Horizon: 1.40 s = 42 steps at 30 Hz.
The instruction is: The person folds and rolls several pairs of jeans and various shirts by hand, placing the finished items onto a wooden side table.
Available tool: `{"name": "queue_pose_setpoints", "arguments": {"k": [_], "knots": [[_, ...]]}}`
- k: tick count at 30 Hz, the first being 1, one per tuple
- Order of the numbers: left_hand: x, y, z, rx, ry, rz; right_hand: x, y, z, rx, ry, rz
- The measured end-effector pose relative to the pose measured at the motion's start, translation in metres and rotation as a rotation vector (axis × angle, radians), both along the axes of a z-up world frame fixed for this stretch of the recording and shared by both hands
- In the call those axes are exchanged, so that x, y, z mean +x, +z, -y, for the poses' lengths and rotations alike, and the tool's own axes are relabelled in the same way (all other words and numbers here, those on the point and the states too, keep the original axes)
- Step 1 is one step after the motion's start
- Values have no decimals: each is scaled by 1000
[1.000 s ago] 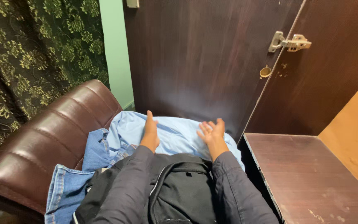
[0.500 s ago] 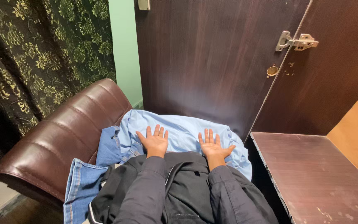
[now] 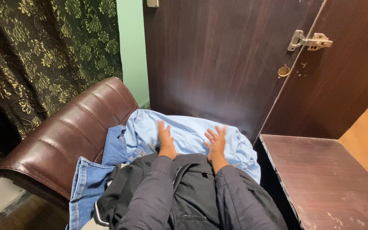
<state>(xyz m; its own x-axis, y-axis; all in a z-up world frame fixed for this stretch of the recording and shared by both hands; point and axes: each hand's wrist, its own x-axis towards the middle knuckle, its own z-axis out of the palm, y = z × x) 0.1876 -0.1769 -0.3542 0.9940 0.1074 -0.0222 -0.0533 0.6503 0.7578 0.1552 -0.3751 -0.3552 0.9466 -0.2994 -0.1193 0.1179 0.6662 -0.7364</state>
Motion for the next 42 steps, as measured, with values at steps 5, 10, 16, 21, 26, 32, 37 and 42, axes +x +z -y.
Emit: {"name": "queue_pose_setpoints", "arguments": {"k": [5, 10, 16, 21, 26, 32, 37, 42], "knots": [[-19, 8, 33, 1254, 200, 289, 1, -19, -28, -1530, -316, 237], [-47, 25, 31, 1962, 368, 411, -31, 18, -51, -2121, -423, 92], [-57, 38, 32, 2226, 520, 327, -50, 47, -62, -2332, -564, 57], [-50, 27, 32, 2147, 552, 260, -51, 42, -61, -2331, -504, -19], [-49, 15, 31, 2148, 516, 307, -42, 24, -56, -2223, -544, 21], [-46, 10, 33, 2009, 314, 266, -34, 9, -49, -2207, -361, 9], [-49, 10, 32, 1982, 277, 259, -44, 17, -53, -2131, -395, 65], [-52, 23, 33, 1652, 391, 433, -50, 39, -50, -1774, -289, -110]]}}
